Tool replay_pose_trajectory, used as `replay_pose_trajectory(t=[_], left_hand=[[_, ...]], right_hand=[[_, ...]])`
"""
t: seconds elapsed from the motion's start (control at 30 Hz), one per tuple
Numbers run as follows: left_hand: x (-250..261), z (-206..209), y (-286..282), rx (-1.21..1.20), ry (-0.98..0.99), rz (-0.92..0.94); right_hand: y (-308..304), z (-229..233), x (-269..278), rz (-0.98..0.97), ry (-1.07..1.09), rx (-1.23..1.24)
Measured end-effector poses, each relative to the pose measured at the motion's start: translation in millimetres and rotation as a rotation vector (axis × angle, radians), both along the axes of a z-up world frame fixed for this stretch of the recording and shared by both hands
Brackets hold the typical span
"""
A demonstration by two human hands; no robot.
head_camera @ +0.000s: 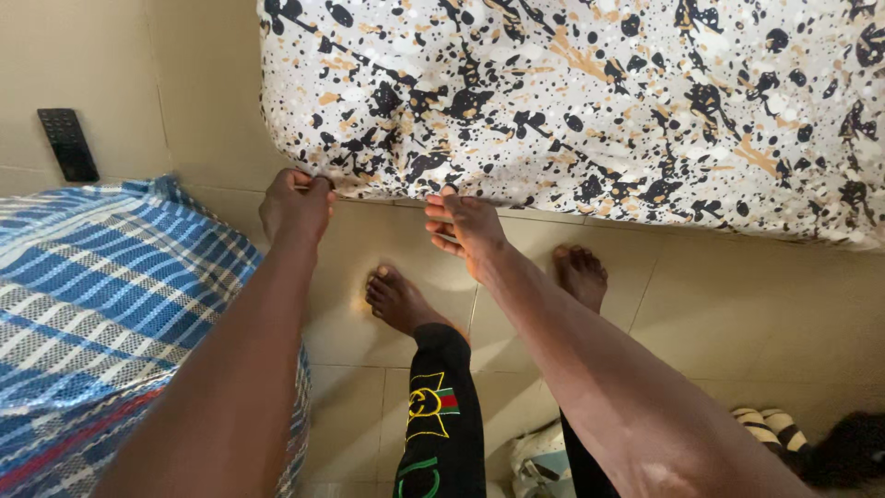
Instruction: The person smooths and tucks a patterned bedsheet around the edges of a mattress. They work along the sides and corners, pulling the fabric taut and folding it under the mattress by hand.
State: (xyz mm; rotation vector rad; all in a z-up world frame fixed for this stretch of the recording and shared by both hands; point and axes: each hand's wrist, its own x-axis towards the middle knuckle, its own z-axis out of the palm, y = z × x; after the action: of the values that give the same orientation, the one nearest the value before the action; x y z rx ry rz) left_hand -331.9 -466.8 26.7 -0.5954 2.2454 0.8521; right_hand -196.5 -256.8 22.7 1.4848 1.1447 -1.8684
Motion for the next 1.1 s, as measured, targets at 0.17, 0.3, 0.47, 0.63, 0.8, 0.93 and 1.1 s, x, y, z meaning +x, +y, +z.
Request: replay_pose_trajectory(t=[0.17, 0.3, 0.47, 0.63, 0.8, 0.93, 1.1], left_hand=[[-7.8, 1.2, -13.8, -0.187, 0.015, -0.141], [-6.7, -12.0, -11.9, -0.198, 0.029, -0.036], [-19.7, -9.3, -11.2, -0.105, 0.388, -0.036], [-39.5, 26.0, -1.8, -0.116, 0.377, -0.229], [-62.8, 4.3, -1.6, -0.235, 0.638, -0.64], [-87.5, -19.1, -0.5, -0.112, 0.235, -0.595], [-113.7, -1.5, 4.6, -0.218, 0.027, -0.593]], right_hand=[[-10.7, 2.4, 1.5, 0.316, -0.088, -0.04], [-20.6, 9.8, -3.6, 0.23, 0.074, -0.02], [-27.5, 28.1, -20.8, 0.202, 0.134, 0.071], [-33.2, 46.9, -48.4, 0.082, 0.214, 0.127], [-39.0, 63.2, -71.7, 0.192, 0.232, 0.365], [-46.4, 61.2, -80.6, 0.495, 0.33, 0.362], [-29.0, 60.6, -102.6, 0.441, 0.345, 0.23]])
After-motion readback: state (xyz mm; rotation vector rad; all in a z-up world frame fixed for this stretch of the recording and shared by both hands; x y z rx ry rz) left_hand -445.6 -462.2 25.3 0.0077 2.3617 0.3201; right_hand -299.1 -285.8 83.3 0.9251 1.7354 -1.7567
